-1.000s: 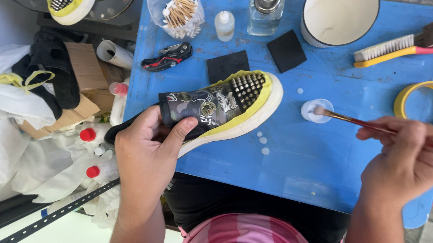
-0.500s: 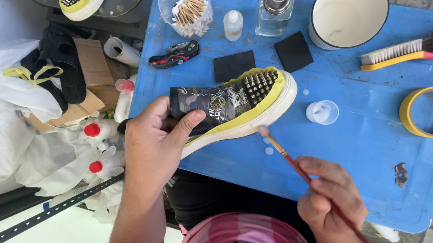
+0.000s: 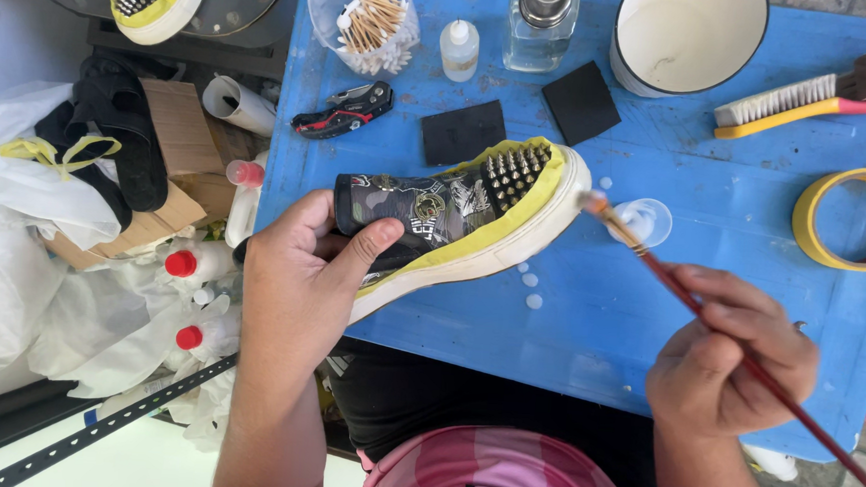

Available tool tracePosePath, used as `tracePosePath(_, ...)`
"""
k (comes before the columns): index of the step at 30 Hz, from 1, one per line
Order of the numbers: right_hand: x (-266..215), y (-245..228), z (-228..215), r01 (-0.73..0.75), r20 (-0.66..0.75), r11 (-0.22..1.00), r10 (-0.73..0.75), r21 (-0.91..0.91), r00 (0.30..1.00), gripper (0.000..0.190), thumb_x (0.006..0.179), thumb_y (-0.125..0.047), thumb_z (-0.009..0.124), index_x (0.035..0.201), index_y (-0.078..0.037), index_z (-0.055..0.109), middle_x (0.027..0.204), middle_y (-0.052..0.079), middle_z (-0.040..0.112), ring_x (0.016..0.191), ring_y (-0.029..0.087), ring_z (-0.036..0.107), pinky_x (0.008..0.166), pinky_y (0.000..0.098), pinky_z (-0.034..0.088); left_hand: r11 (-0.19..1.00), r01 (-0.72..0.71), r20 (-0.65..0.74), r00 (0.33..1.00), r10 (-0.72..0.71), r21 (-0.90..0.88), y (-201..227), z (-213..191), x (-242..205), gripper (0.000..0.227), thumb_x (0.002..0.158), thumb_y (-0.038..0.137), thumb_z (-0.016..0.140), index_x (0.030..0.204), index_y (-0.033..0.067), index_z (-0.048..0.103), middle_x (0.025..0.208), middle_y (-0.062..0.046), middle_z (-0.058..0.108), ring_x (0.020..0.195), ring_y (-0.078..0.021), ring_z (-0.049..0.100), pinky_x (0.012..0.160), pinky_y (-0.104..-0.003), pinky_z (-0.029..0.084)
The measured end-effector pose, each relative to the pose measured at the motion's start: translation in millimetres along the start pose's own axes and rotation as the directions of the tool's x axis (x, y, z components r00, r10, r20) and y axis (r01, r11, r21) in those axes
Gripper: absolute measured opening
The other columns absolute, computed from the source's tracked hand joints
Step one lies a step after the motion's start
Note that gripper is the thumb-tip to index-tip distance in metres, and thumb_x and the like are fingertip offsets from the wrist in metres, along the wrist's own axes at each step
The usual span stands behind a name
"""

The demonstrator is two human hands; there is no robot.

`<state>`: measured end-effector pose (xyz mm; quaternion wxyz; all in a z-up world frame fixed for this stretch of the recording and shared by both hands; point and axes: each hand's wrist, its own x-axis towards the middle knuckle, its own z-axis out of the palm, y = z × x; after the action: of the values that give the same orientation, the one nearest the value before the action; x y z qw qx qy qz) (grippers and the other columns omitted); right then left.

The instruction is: The person paints the white midsole of a black sneaker using a small brush and white paint. They repeatedly dip the brush into a small container, apply paint along the sole edge, and rotate the shoe to reach different sections. The shoe has a studded toe cap and graphic print on the upper.

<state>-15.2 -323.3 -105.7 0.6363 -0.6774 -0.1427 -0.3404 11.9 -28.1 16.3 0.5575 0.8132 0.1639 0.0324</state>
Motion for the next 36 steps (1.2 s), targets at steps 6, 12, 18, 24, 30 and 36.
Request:
tracePosePath(6, -7.3, -3.8, 10.1, 0.039, 0.007, 0.995, -0.04, 0.089, 0.999, 0.039, 0.108, -0.037, 0.059, 0.105, 0.0, 0.047, 0.096, 0.019, 0.063, 0.094, 0.03, 0.074, 0.078, 0.0439, 0.07, 0.999, 0.036, -0.007, 0.999, -0.036, 0.033, -1.8, 0.0, 3.2, 0.02, 0.088, 0.013, 0.082, 0.101, 0.0008, 0.074, 0.086, -0.002, 0.078, 0.067, -0.0026, 0.064, 0.059, -0.02, 0.052)
tracePosePath(12, -8.9, -5.2, 9.9, -0.017, -0.023, 1.0, 0.017, 0.003, 1.0, 0.042, 0.113, -0.036, 0.061, 0.113, 0.003, 0.047, 0.105, 0.025, 0.066, 0.095, 0.031, 0.075, 0.082, 0.0423, 0.066, 0.999, 0.025, 0.002, 1.0, -0.025, 0.027, -0.7, -0.8, 2.6, 0.019, 0.088, 0.013, 0.081, 0.101, 0.0006, 0.074, 0.087, -0.002, 0.078, 0.068, -0.0023, 0.064, 0.06, -0.02, 0.051)
tracePosePath(18, 12.2, -16.6, 15.2, 0.0, -0.024, 1.0, 0.0, -0.009, 1.0, 0.039, 0.108, -0.035, 0.057, 0.103, 0.003, 0.046, 0.094, 0.024, 0.065, 0.084, 0.032, 0.074, 0.073, 0.045, 0.07, 0.997, 0.023, -0.015, 1.0, -0.022, 0.075, 2.7, 1.2, 1.1, 0.021, 0.086, 0.015, 0.083, 0.101, 0.0015, 0.074, 0.085, -0.002, 0.079, 0.065, -0.0022, 0.064, 0.057, -0.02, 0.051)
tracePosePath(24, 11.5, -39.4, 18.5, 0.01, 0.232, 0.989, 0.025, -0.146, 0.972, 0.043, 0.114, -0.039, 0.056, 0.112, 0.003, 0.049, 0.107, 0.028, 0.067, 0.097, 0.036, 0.075, 0.085, 0.0426, 0.067, 0.989, -0.034, -0.039, 0.998, 0.04, 0.143, 5.0, 1.6, -1.9, 0.022, 0.087, 0.016, 0.083, 0.101, 0.0019, 0.074, 0.084, -0.002, 0.08, 0.062, -0.0023, 0.065, 0.057, -0.021, 0.052)
tracePosePath(30, 10.7, -38.4, 25.2, 0.054, 0.205, 0.991, -0.029, -0.119, 0.978, 0.043, 0.109, -0.039, 0.059, 0.105, 0.003, 0.049, 0.113, 0.023, 0.068, 0.101, 0.033, 0.076, 0.084, 0.0414, 0.067, 0.983, -0.01, -0.053, 0.998, 0.02, 0.181, 5.2, 0.2, -2.3, 0.022, 0.086, 0.019, 0.083, 0.101, 0.0038, 0.075, 0.074, -0.003, 0.078, 0.055, -0.0031, 0.062, 0.051, -0.021, 0.048)
tracePosePath(36, 15.1, -49.4, 24.2, 0.132, 0.468, 0.984, -0.059, -0.124, 0.882, 0.032, 0.105, -0.029, 0.059, 0.098, 0.002, 0.055, 0.107, 0.026, 0.068, 0.102, 0.04, 0.073, 0.083, 0.0439, 0.064, 0.975, -0.092, -0.029, 0.995, 0.1, 0.203, 4.4, 1.3, -4.4, 0.023, 0.088, 0.021, 0.082, 0.102, 0.0043, 0.074, 0.074, -0.002, 0.077, 0.055, -0.0039, 0.065, 0.051, -0.022, 0.049)
